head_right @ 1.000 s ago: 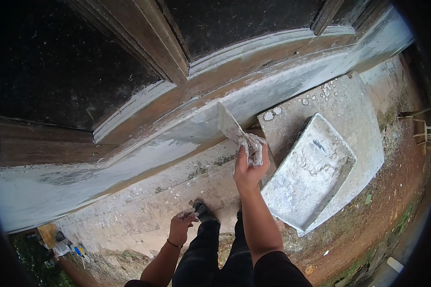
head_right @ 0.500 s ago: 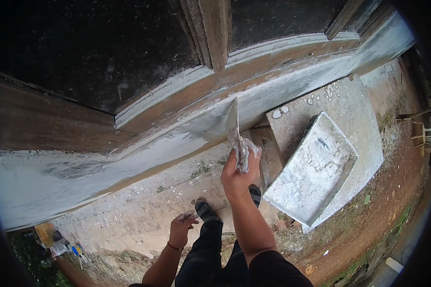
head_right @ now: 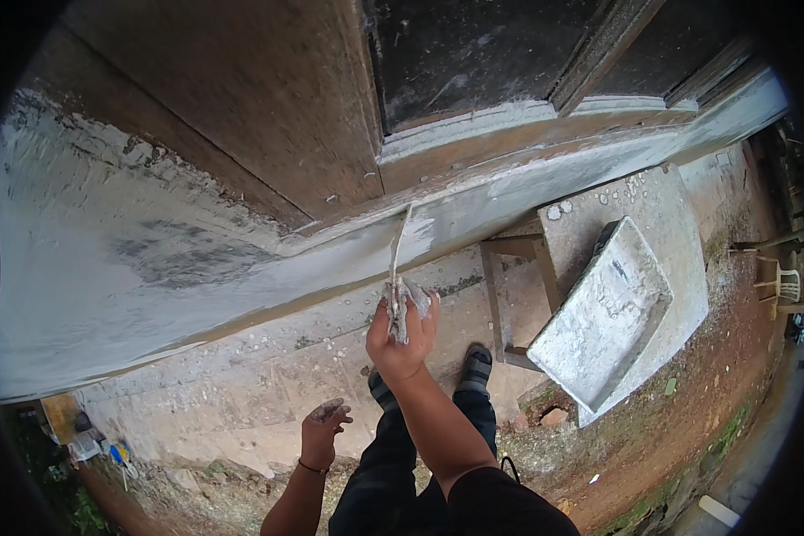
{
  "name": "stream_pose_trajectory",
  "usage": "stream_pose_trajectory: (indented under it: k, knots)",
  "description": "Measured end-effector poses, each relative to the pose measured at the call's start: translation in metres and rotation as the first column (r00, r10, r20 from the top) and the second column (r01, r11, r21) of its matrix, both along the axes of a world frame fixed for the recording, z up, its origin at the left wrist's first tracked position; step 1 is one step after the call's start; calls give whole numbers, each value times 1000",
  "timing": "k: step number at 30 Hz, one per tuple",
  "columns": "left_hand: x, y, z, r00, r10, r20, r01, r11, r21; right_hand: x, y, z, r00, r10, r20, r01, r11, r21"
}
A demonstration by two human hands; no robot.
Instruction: Applying plaster or wall filler to the exterior wall around a window frame using a putty knife.
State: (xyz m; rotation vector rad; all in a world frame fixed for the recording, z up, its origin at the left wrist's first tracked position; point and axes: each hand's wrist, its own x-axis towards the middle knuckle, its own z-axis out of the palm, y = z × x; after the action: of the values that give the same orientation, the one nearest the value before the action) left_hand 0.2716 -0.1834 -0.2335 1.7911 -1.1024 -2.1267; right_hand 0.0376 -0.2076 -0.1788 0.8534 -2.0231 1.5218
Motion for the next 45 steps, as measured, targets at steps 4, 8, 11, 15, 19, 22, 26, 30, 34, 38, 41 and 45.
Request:
stream_pose_trajectory:
  k: [4,8,11,15,19,22,26,30,34,38,41,45]
  knots:
    - [11,-6,2,999,38,2,-38,999,-34,26,-9,-2,996,75,57,-77,996,36]
    - [18,-9,8,999,53,-8,-53,997,-53,50,-14,5,986,167,25,-167,986,21]
    - [17,-7,8,999,51,-14,-51,997,-61,59,-9,8,962,266,61,-269,962,43]
    - [5,1,9,999,41,-15,-42,997,-66,41,9,19,935,311,172,-311,950,-27]
    - [-25,7,18,999,41,-24,-43,995,-90,-4,42,16,607,425,672,-173,895,-410]
    - [-63,5,31,998,13,-57,-23,984,-176,-44,49,25,402,421,813,357,746,-562]
    - [-132,0,59,980,-31,-195,-19,968,-251,-104,66,12,403,644,651,332,560,-759]
    - [-187,-12,72,937,-41,-346,-81,940,-331,-144,64,-2,333,719,610,419,467,-779]
    - [-231,-16,88,922,-76,-380,-101,899,-426,-174,61,-12,280,807,520,415,387,-823]
    - [-262,-17,93,928,-82,-364,-117,862,-494,-190,61,-28,281,770,573,408,444,-797]
    - [-282,-19,98,942,-92,-323,-119,807,-578,-186,68,-33,265,782,565,413,437,-799]
    - [-296,-29,112,962,-109,-251,-94,729,-678,-179,69,-17,145,880,452,484,335,-808]
